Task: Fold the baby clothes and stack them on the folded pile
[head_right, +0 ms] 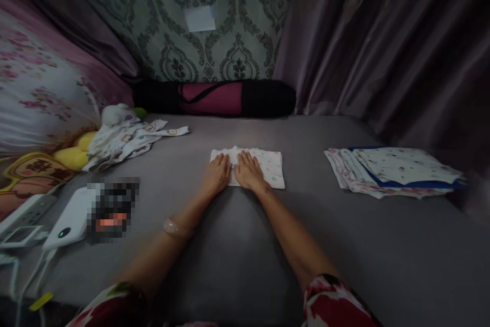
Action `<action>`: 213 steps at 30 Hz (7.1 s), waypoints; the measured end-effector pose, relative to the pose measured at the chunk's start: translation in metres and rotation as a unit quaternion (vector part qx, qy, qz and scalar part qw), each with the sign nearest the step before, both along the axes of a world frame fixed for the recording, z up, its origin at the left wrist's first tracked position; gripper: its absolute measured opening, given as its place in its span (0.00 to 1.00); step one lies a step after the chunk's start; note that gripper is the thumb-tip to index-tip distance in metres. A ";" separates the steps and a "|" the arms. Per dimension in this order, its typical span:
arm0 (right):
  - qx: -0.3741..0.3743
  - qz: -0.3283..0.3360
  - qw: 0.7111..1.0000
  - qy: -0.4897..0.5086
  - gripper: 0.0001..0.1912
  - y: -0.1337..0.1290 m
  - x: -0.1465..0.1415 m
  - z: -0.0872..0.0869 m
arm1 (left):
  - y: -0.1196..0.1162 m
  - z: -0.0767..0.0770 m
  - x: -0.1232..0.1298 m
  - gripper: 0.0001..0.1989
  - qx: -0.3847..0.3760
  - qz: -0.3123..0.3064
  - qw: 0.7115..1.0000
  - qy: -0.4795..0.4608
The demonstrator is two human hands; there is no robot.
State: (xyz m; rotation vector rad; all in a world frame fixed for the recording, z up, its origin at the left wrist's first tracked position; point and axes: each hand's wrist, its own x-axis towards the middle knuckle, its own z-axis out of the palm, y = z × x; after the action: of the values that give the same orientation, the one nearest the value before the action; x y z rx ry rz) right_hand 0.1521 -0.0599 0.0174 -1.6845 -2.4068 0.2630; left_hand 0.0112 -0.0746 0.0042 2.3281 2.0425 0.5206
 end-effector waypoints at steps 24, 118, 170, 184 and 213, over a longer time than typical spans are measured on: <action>-0.045 -0.077 0.994 -0.070 0.19 0.057 0.112 0.020 | 0.086 0.032 -0.052 0.12 -0.156 -0.046 0.987 0.002; 0.139 -0.016 0.988 0.069 0.26 0.003 0.065 0.009 | -0.009 0.048 -0.027 0.13 0.012 -0.038 0.994 -0.106; 0.031 -0.018 0.999 -0.030 0.29 0.012 0.027 0.001 | 0.032 0.008 0.036 0.26 -0.038 -0.075 0.996 0.037; 0.045 -0.053 0.997 -0.031 0.30 0.014 0.040 -0.001 | 0.031 0.004 0.027 0.29 -0.006 -0.024 0.999 0.032; 0.034 -0.150 0.987 -0.037 0.32 0.019 0.075 -0.007 | 0.035 0.004 -0.003 0.33 -0.065 0.054 0.995 0.061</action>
State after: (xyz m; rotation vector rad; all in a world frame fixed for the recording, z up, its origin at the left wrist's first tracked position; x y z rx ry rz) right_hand 0.2270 -0.0409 0.0100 -2.0235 -2.1411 0.0724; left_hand 0.0083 -0.0398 0.0084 2.2368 2.1918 0.2446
